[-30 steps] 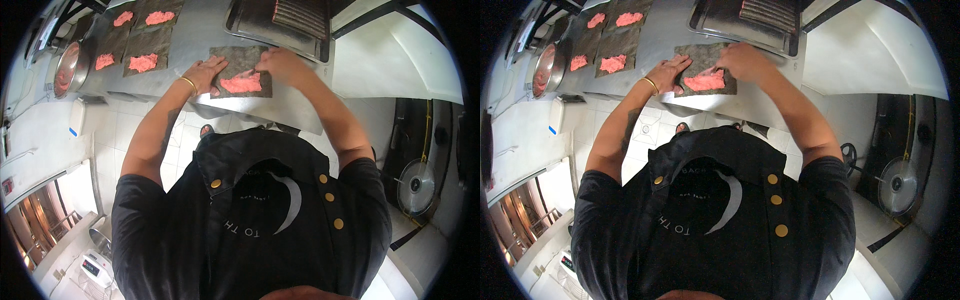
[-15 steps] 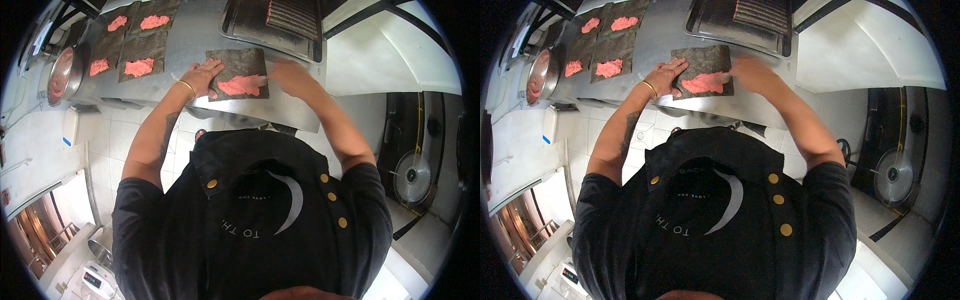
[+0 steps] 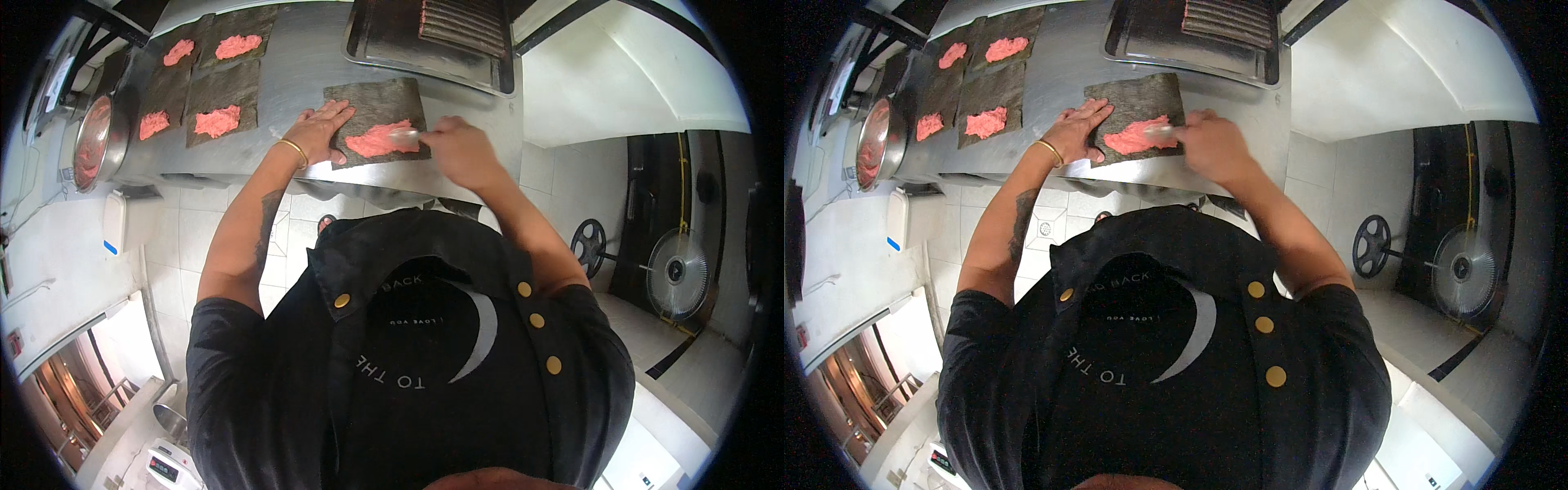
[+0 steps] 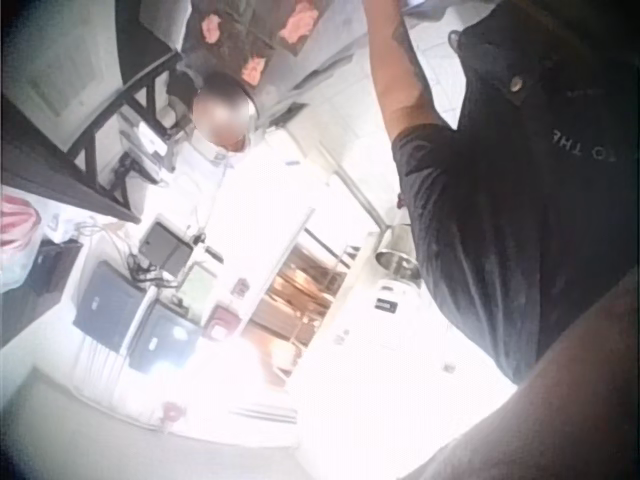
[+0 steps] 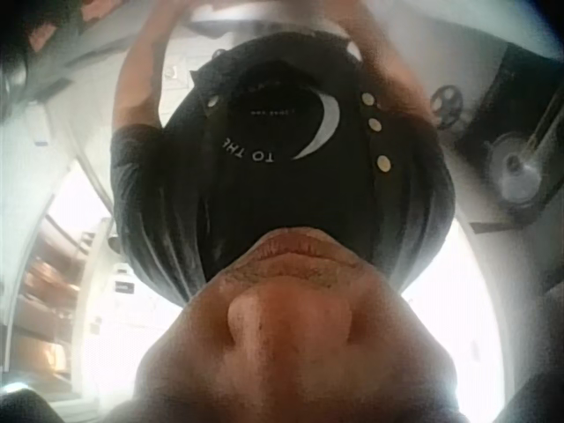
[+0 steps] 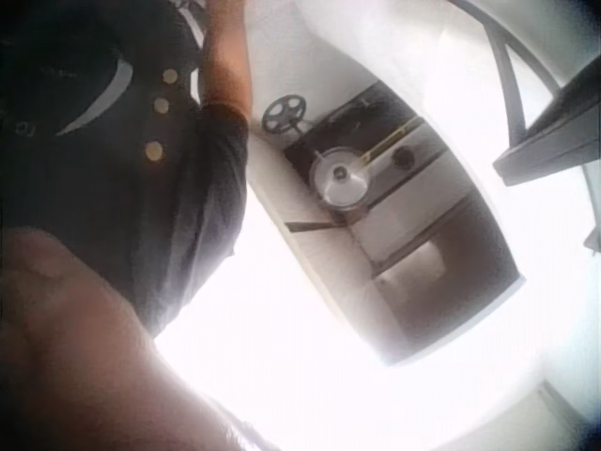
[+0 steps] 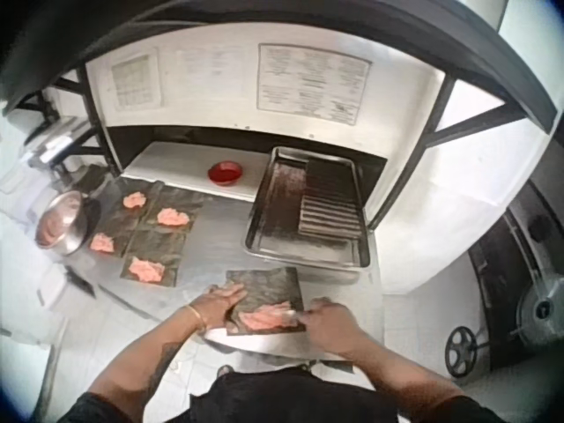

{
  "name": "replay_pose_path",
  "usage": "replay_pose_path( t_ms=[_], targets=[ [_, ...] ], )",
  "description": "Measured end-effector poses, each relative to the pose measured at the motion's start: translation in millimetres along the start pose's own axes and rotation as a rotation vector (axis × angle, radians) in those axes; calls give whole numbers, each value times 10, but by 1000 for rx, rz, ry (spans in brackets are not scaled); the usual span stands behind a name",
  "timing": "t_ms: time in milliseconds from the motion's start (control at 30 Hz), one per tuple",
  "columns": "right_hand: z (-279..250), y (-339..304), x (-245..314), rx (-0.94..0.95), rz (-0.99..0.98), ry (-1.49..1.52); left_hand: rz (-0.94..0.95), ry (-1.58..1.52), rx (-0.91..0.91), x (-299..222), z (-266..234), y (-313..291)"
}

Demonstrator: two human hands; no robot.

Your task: The person spreads a pink paste onto seaweed sheets using a spoon, rolls them into cylinders by hand, and places the completed rolls onto a metal tray.

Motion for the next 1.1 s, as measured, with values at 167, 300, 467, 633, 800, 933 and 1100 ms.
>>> replay_pose_path(
  t_ms=[167,300,467,633,800,933,1100],
  targets=[
    [81,-102,-178,-24,96,53,-12,12,6,29,33,3],
    [-17,-14,-247,-123,75,36,0,4,-2,32,17,31],
    [23,258,-226,91,26,-63,-6,34,-5,6,1,36],
    [-412,248,-229,131,27,-54,-20,6,12,18,32,23],
    [158,527,-242,218,-34,-162,-20,45,24,-72,-82,21],
    [-164,67,-459,68,51,67,-35,30,-5,8,4,-15],
    [41,-72,-312,-247,96,459,-150,75,-107,-191,152,-226]
  ],
)
Point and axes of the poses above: each hand's wrist, its own y-axis towards the middle knuckle, its own z-axis out of the palm, x = y × z, the point moved 5 cm from there along y, towards the middle knuckle, and after that the axes turned 9 degrees about x, right-handed, at the moved point
